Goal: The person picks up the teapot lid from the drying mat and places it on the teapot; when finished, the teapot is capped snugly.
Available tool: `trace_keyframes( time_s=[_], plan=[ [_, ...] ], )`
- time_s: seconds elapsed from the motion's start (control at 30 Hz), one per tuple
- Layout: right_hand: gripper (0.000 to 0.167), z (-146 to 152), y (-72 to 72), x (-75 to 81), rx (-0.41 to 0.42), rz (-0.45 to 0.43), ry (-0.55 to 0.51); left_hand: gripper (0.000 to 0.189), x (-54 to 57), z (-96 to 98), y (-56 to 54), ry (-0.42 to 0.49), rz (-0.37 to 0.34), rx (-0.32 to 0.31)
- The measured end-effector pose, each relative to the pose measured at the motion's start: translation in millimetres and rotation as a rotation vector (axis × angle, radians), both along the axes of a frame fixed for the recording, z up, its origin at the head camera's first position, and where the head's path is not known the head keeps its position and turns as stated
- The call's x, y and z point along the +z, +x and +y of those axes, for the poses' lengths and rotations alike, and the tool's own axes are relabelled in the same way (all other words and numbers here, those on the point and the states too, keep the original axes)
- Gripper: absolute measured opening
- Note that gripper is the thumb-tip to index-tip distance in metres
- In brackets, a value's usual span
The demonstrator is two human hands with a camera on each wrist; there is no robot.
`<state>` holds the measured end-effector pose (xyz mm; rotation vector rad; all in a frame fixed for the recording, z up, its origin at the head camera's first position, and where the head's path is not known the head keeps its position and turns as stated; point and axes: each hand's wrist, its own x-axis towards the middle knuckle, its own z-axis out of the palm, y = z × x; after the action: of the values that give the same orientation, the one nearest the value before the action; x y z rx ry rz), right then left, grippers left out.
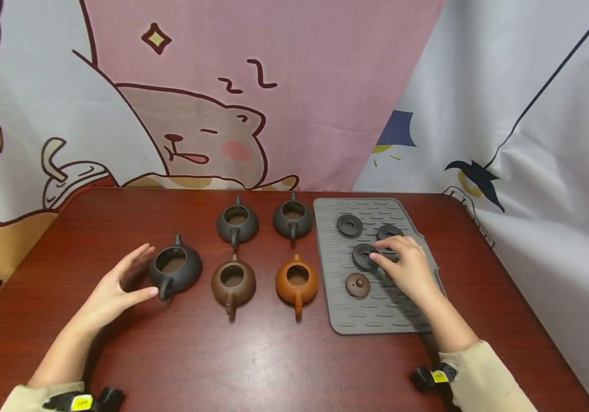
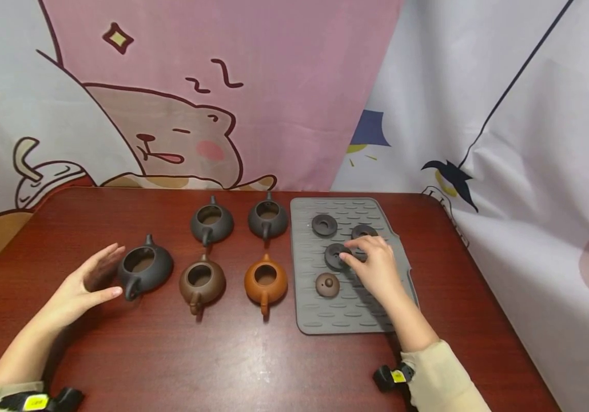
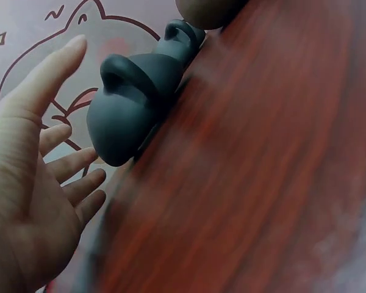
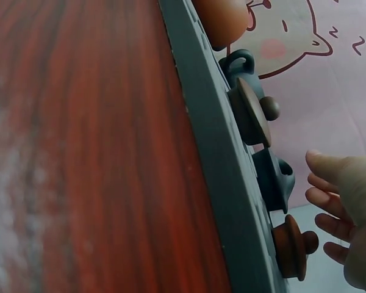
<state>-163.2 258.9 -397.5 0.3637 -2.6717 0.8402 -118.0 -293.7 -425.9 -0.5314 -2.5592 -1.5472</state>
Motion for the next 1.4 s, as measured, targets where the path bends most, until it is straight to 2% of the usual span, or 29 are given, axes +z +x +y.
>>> trace_keyframes(
  time_s=[0.3,0.57,0.8,1.07,1.4],
  plan=[
    [0.023,-1.6,-4.1,-6.3,0.011,-0.056,0.012,0.087,-9.3,-0.8,-2.0,-0.031,-0.028,-0.003],
    [0.018,-1.8,-4.7,-11.1,0.019,-0.027,0.013,0.087,-10.7,2.5,-0.8,-0.088,-0.036,0.027],
    [0.014,-5.6,-5.7,-14.1,0.000,0.016,-0.012,0.087,-8.3,4.2,0.8,-0.075,-0.050,0.033],
    [0.010,-8.1,-6.4,-14.8,-0.035,0.021,-0.047,0.087,-7.6,4.5,2.3,-0.075,-0.048,0.028],
    [0.008,-9.4,-6.4,-11.5,-0.029,0.052,-0.063,0.087,-9.2,2.4,0.3,-0.084,-0.052,0.028]
  ],
)
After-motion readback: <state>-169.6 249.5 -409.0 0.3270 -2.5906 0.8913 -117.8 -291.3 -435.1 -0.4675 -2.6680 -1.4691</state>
